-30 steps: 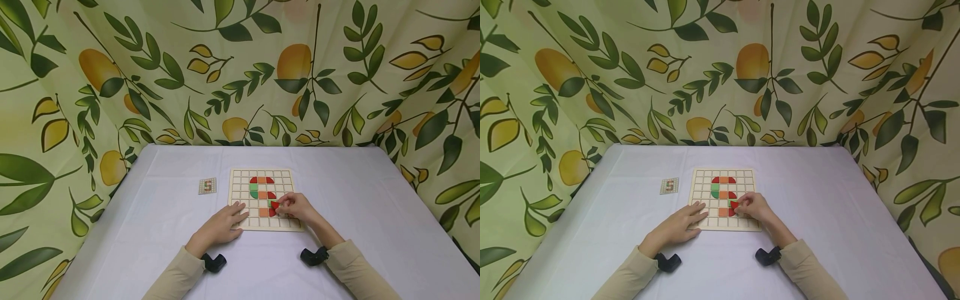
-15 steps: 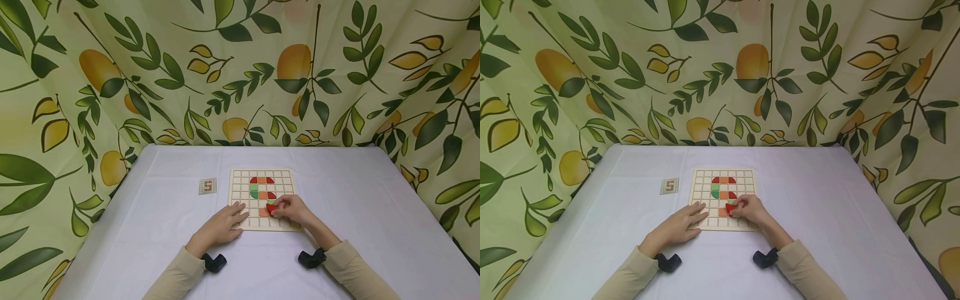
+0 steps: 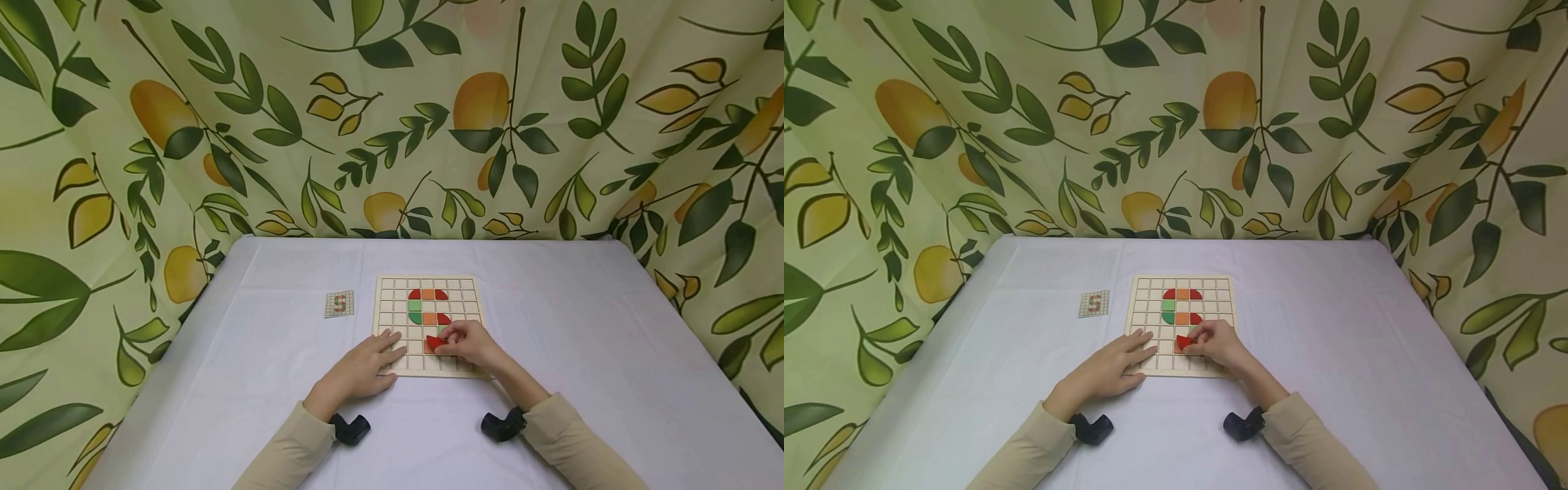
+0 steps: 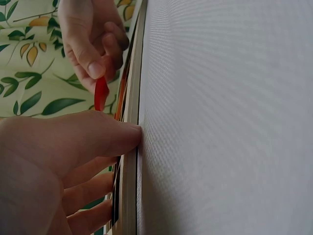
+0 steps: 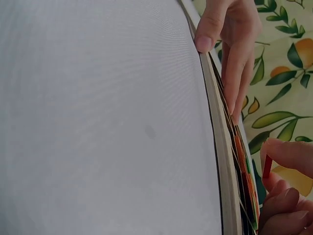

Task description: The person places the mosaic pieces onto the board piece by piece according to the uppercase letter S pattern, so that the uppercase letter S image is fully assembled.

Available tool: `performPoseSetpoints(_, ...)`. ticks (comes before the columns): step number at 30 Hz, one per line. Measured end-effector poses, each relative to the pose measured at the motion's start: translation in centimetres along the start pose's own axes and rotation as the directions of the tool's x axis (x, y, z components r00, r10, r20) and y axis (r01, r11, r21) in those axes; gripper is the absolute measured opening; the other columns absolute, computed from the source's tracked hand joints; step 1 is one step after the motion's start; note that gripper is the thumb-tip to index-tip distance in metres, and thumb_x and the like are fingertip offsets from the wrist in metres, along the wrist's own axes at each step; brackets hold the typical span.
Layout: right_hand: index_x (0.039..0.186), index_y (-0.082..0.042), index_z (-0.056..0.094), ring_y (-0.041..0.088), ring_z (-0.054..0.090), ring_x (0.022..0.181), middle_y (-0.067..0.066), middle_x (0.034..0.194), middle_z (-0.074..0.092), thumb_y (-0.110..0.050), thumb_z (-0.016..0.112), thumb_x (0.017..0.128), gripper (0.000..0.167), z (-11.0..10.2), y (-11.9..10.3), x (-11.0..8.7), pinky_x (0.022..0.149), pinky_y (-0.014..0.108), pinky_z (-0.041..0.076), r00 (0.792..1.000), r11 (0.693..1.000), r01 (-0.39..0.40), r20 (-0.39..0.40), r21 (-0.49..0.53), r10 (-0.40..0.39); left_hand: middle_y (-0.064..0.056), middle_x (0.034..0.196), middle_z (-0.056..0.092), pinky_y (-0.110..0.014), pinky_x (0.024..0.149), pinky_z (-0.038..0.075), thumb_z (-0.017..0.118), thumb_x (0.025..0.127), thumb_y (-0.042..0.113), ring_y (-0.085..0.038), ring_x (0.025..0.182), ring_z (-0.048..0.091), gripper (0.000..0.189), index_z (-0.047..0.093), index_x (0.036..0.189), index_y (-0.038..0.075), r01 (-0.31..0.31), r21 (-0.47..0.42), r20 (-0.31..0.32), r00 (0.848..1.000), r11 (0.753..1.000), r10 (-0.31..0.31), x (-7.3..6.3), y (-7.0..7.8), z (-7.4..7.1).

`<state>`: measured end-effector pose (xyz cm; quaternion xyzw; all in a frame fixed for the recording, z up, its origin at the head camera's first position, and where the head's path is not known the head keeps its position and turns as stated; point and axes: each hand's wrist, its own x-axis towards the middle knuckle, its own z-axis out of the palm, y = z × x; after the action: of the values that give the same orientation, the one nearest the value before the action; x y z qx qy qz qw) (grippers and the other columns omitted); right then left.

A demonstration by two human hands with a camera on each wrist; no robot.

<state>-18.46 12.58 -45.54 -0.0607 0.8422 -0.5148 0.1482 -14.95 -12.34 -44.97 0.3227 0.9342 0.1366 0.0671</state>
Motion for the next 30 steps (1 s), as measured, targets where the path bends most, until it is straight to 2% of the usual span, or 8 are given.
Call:
performPoseSetpoints(6,0.095,0.004,0.069,0.009,0.041,0.055,-0.003,0.062,0.046,-0.010,0.080,0.076,0.026,0.4,0.0,0.1,0.046,0.016,0.032,1.000,1.000,0.005,0.006,0.000,-0.005,-0.008,0.154,0.041,-0.046,0.119,0.035,0.060,0.091,0.027,-0.029,0.146,0.035,0.050,0.053,0.139,0.014,0.007,0.003,0.010,1.000,1.000,-0.007,0.0,0.0,0.0)
performPoseSetpoints(19,0.090,0.001,0.071,0.010,0.042,0.056,-0.003,0.059,0.046,-0.011,0.081,0.074,0.022,1.4,-0.7,0.3,0.045,0.016,0.031,1.000,0.997,0.023,-0.012,-0.071,-0.024,-0.007,0.154,0.042,-0.045,0.119,0.035,0.060,0.090,0.028,-0.029,0.146,0.035,0.050,0.054,0.139,0.015,0.011,-0.006,0.005,1.000,1.000,-0.011,0.0,-0.1,0.1)
performPoseSetpoints(30,0.089,0.000,0.071,0.011,0.043,0.058,-0.002,0.061,0.046,-0.010,0.082,0.074,0.022,1.7,-1.0,0.5,0.046,0.016,0.032,1.000,0.998,0.001,-0.019,-0.069,-0.002,-0.006,0.154,0.041,-0.045,0.119,0.035,0.061,0.090,0.029,-0.028,0.147,0.034,0.050,0.054,0.138,0.016,0.023,-0.012,0.008,1.000,1.000,-0.022,0.0,0.0,0.1)
